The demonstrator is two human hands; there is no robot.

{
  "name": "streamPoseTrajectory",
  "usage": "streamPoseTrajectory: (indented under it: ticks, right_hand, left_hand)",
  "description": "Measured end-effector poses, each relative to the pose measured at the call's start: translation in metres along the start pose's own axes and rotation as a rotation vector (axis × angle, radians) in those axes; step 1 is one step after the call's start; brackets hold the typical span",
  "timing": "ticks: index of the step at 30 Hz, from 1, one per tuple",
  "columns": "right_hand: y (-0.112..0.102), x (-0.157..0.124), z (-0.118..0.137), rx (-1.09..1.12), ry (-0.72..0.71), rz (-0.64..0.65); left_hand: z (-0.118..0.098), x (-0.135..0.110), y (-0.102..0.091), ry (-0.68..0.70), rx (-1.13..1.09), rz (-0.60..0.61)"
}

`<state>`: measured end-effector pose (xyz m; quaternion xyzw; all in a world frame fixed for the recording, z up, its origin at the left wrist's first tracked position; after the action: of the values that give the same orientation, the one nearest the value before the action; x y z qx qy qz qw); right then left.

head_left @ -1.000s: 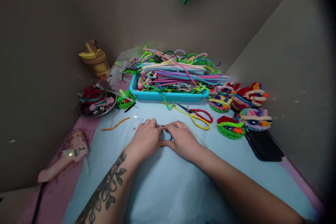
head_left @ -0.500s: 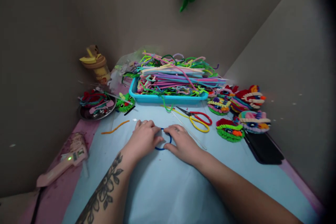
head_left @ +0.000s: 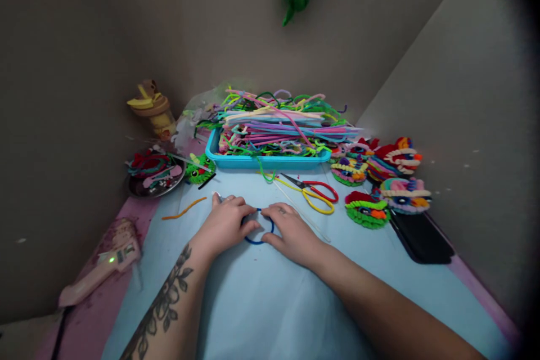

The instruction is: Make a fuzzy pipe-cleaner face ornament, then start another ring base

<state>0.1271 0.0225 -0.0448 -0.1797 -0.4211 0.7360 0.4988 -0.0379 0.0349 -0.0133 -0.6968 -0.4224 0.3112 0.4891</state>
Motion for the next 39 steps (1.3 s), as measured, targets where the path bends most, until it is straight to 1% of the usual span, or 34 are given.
streamPoseTrajectory:
  ticks: [3, 6, 8, 12, 15, 19, 23, 25, 27, 28, 30, 32, 33, 34, 36, 37, 39]
  right_hand:
    - [0.000, 0.000, 0.000, 0.004, -0.002, 0.007]
    - [0.000, 0.001, 0.000, -0.002, 0.006, 0.017]
    - [-0.001, 0.002, 0.000, -0.009, 0.014, 0.021]
    - [-0.002, 0.002, 0.000, -0.037, 0.036, 0.033]
    - [-0.002, 0.001, 0.000, -0.033, 0.032, 0.037]
    - [-0.002, 0.002, -0.001, -0.013, 0.040, 0.035]
    - [-0.002, 0.005, 0.000, 0.002, 0.045, 0.040]
    - [-0.002, 0.005, 0.000, 0.009, 0.028, 0.029]
    - [-0.003, 0.005, -0.001, 0.026, -0.005, -0.009]
    - [-0.003, 0.004, -0.002, 0.049, -0.022, -0.043]
    - [-0.006, 0.002, -0.004, 0.125, -0.055, -0.140]
    - [-0.009, 0.000, -0.005, 0.208, -0.076, -0.270]
    - [-0.011, -0.001, -0.006, 0.236, -0.075, -0.337]
    - [-0.013, -0.001, -0.007, 0.252, -0.064, -0.393]
    - [-0.015, -0.002, -0.007, 0.260, -0.019, -0.460]
    - [-0.015, -0.002, -0.007, 0.261, 0.002, -0.472]
    - [-0.015, -0.002, -0.006, 0.266, 0.017, -0.478]
  left_hand:
    - [-0.003, -0.002, 0.000, 0.014, 0.053, 0.039]
    - [-0.003, -0.002, 0.001, 0.015, 0.079, 0.093]
    - [-0.002, -0.002, 0.002, 0.025, 0.075, 0.104]
    - [0.000, -0.002, 0.001, 0.039, 0.051, 0.093]
    - [0.001, -0.003, 0.001, 0.042, 0.077, 0.080]
    - [0.001, -0.002, 0.003, 0.011, 0.119, 0.035]
    - [0.000, -0.001, 0.006, -0.015, 0.120, 0.029]
    - [-0.001, 0.000, 0.006, -0.008, 0.093, 0.008]
    - [-0.002, -0.001, 0.004, -0.004, 0.022, -0.049]
    - [-0.002, -0.001, 0.002, -0.014, -0.040, -0.107]
    - [-0.002, -0.001, -0.004, -0.045, -0.246, -0.272]
    - [-0.003, -0.001, -0.009, -0.060, -0.599, -0.441]
    - [-0.004, -0.001, -0.010, -0.057, -0.816, -0.493]
    - [-0.005, -0.001, -0.010, -0.052, -1.035, -0.511]
    - [-0.010, 0.001, -0.008, -0.060, -1.397, -0.478]
    - [-0.013, 0.002, -0.006, -0.069, -1.520, -0.448]
    - [-0.018, 0.003, -0.005, -0.084, -1.653, -0.390]
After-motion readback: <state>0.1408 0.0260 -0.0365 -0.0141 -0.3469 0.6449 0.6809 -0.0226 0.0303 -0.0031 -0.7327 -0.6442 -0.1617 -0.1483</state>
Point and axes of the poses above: each hand's wrist, its own x-axis towards the middle knuckle, its own y-axis out of the palm, z = x × y, the point moved 3 cm from there along x, towards the middle knuckle, and after that the axes turned 6 degrees about -z, right-handed, at the moved point
